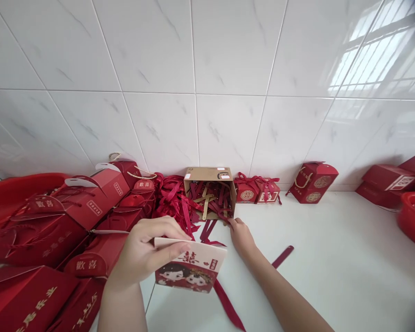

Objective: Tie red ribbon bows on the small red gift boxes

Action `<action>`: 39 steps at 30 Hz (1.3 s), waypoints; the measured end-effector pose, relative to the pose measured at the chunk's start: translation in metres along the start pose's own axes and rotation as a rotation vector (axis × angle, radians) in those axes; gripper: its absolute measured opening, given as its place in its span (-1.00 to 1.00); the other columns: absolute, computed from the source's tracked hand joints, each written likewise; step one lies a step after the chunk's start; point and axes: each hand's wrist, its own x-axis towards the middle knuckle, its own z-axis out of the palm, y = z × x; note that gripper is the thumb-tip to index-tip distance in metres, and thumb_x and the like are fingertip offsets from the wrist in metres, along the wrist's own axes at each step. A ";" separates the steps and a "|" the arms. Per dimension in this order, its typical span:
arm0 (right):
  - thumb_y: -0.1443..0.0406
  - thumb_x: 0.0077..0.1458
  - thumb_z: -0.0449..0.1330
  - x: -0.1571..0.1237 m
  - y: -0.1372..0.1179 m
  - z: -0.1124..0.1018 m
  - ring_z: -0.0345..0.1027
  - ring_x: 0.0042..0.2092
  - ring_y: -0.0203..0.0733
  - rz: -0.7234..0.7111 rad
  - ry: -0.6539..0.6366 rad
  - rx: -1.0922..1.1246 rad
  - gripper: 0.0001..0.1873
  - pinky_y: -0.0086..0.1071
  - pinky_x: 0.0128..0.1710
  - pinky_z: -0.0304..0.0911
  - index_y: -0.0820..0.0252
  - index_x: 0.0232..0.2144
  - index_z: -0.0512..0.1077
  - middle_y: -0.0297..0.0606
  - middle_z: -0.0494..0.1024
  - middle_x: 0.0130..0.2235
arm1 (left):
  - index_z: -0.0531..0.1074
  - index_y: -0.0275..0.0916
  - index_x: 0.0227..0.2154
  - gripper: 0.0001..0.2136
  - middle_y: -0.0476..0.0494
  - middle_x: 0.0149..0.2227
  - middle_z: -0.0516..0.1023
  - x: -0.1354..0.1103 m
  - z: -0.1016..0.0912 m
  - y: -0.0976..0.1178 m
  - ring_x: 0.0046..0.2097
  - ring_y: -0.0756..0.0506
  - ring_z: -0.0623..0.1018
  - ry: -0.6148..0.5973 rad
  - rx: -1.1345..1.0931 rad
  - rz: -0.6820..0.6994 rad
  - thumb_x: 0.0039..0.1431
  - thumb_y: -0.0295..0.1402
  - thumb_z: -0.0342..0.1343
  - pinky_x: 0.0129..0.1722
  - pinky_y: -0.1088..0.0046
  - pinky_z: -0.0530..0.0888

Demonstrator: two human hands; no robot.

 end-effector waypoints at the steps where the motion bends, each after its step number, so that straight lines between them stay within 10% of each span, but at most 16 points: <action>1: 0.49 0.13 -0.01 -0.003 -0.001 -0.006 0.41 -0.23 -0.13 0.000 -0.006 0.040 -0.69 -0.34 -0.20 0.22 0.21 -0.25 0.51 -0.12 0.51 -0.24 | 0.55 -0.17 -0.44 -0.84 -0.02 -0.45 0.61 0.000 0.001 0.001 -0.42 -0.02 0.57 -0.011 0.016 -0.009 0.01 -0.59 0.22 -0.42 0.53 0.49; 14: 0.22 0.05 0.26 -0.067 -0.043 -0.150 0.30 -0.43 -0.36 -0.097 -0.035 1.125 -0.78 -0.45 -0.40 0.23 0.09 -0.21 0.48 -0.33 0.51 -0.38 | 0.49 -0.23 -0.51 -0.83 -0.04 -0.45 0.57 0.033 0.071 -0.013 -0.39 -0.03 0.53 -0.067 0.171 -0.316 0.14 -0.30 0.14 -0.35 0.54 0.41; 26: 0.27 0.07 0.32 -0.081 -0.051 -0.149 0.40 -0.35 -0.36 -0.184 -0.075 1.159 -0.94 -0.48 -0.31 0.30 0.07 -0.34 0.53 -0.38 0.53 -0.42 | 0.52 -0.16 -0.29 -0.80 -0.11 -0.24 0.58 0.051 0.122 -0.021 -0.19 -0.16 0.56 -0.180 0.153 -0.440 0.06 -0.19 0.19 -0.21 0.39 0.48; 30: 0.28 0.12 0.27 -0.087 -0.057 -0.149 0.41 -0.36 -0.35 -0.240 -0.099 1.084 -0.97 -0.47 -0.33 0.34 0.07 -0.33 0.49 -0.37 0.50 -0.42 | 0.42 -0.14 -0.07 -0.64 -0.16 -0.04 0.50 0.046 0.107 0.000 0.04 -0.18 0.46 -0.082 0.141 -0.245 0.05 -0.23 0.23 0.04 0.31 0.39; 39: 0.42 0.11 0.22 -0.102 -0.068 -0.146 0.39 -0.35 -0.23 -0.562 0.012 0.809 -0.81 -0.41 -0.49 0.36 0.01 -0.25 0.48 -0.24 0.46 -0.31 | 0.48 -0.15 -0.33 -0.80 -0.02 -0.42 0.56 0.036 0.104 0.033 -0.36 -0.03 0.52 0.121 -0.022 0.152 0.04 -0.59 0.21 -0.31 0.47 0.47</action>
